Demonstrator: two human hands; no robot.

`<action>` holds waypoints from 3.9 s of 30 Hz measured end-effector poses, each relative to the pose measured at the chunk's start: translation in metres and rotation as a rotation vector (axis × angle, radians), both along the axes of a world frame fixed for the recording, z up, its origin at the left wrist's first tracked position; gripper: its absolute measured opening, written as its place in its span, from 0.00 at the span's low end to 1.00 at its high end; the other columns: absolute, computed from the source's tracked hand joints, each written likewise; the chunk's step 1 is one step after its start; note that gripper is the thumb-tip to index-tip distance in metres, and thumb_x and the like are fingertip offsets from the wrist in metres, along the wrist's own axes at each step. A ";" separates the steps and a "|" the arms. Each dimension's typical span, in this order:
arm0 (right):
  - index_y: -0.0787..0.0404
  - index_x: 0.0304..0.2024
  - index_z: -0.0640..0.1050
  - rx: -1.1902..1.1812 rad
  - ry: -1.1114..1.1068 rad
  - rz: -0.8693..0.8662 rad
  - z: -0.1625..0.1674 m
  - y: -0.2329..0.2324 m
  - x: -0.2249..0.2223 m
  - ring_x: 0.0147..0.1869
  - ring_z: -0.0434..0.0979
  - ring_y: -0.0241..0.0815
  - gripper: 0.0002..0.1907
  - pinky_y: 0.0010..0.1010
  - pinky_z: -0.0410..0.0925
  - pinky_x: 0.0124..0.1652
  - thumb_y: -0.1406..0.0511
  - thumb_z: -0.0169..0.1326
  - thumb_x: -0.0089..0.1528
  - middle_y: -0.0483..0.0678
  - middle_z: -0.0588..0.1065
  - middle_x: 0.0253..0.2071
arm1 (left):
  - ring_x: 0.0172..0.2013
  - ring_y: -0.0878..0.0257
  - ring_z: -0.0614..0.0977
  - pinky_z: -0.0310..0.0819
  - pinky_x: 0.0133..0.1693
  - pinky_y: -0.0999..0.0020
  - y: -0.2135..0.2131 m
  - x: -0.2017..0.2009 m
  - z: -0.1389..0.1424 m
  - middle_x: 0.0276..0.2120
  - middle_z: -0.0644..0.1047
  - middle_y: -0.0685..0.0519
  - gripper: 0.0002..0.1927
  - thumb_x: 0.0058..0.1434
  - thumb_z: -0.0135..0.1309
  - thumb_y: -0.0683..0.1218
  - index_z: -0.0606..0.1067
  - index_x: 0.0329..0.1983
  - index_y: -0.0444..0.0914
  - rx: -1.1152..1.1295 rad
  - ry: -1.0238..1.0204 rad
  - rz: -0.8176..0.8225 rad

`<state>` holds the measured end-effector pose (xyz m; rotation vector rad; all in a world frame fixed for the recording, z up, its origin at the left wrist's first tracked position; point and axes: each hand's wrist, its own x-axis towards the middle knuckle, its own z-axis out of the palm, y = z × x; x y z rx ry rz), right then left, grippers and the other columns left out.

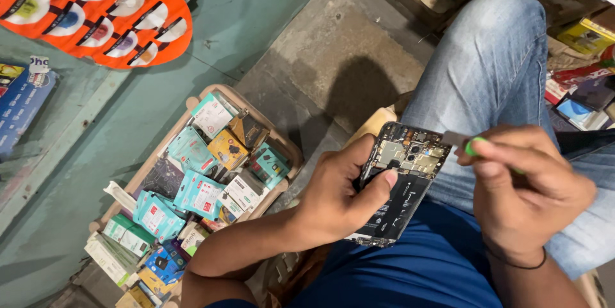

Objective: The person holds a disassembled smartphone with its back cover and battery exposed and uses a green pry tool to work on the internal components, prying along the edges and adjusting parts inside the phone while seated.

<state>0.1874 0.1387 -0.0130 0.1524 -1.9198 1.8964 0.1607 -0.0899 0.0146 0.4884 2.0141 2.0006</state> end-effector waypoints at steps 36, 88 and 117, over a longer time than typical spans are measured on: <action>0.71 0.41 0.78 0.146 -0.067 -0.012 0.038 -0.024 -0.017 0.47 0.84 0.45 0.06 0.37 0.79 0.54 0.77 0.63 0.64 0.50 0.76 0.35 | 0.22 0.69 0.81 0.74 0.26 0.70 -0.002 -0.005 0.008 0.23 0.77 0.54 0.09 0.69 0.53 0.42 0.73 0.51 0.35 -0.140 0.025 0.052; 0.69 0.41 0.78 0.016 -0.048 0.072 0.029 -0.031 -0.020 0.42 0.80 0.36 0.06 0.49 0.73 0.62 0.78 0.62 0.65 0.47 0.75 0.34 | 0.20 0.58 0.82 0.73 0.23 0.64 -0.005 -0.004 0.008 0.20 0.75 0.50 0.07 0.67 0.55 0.41 0.71 0.43 0.35 -0.259 0.202 0.129; 0.69 0.39 0.78 0.018 -0.033 0.094 0.028 -0.029 -0.021 0.42 0.80 0.35 0.06 0.50 0.73 0.62 0.78 0.63 0.64 0.47 0.74 0.33 | 0.20 0.59 0.83 0.73 0.24 0.65 -0.006 -0.003 0.004 0.21 0.76 0.51 0.07 0.67 0.55 0.41 0.70 0.43 0.35 -0.244 0.206 0.135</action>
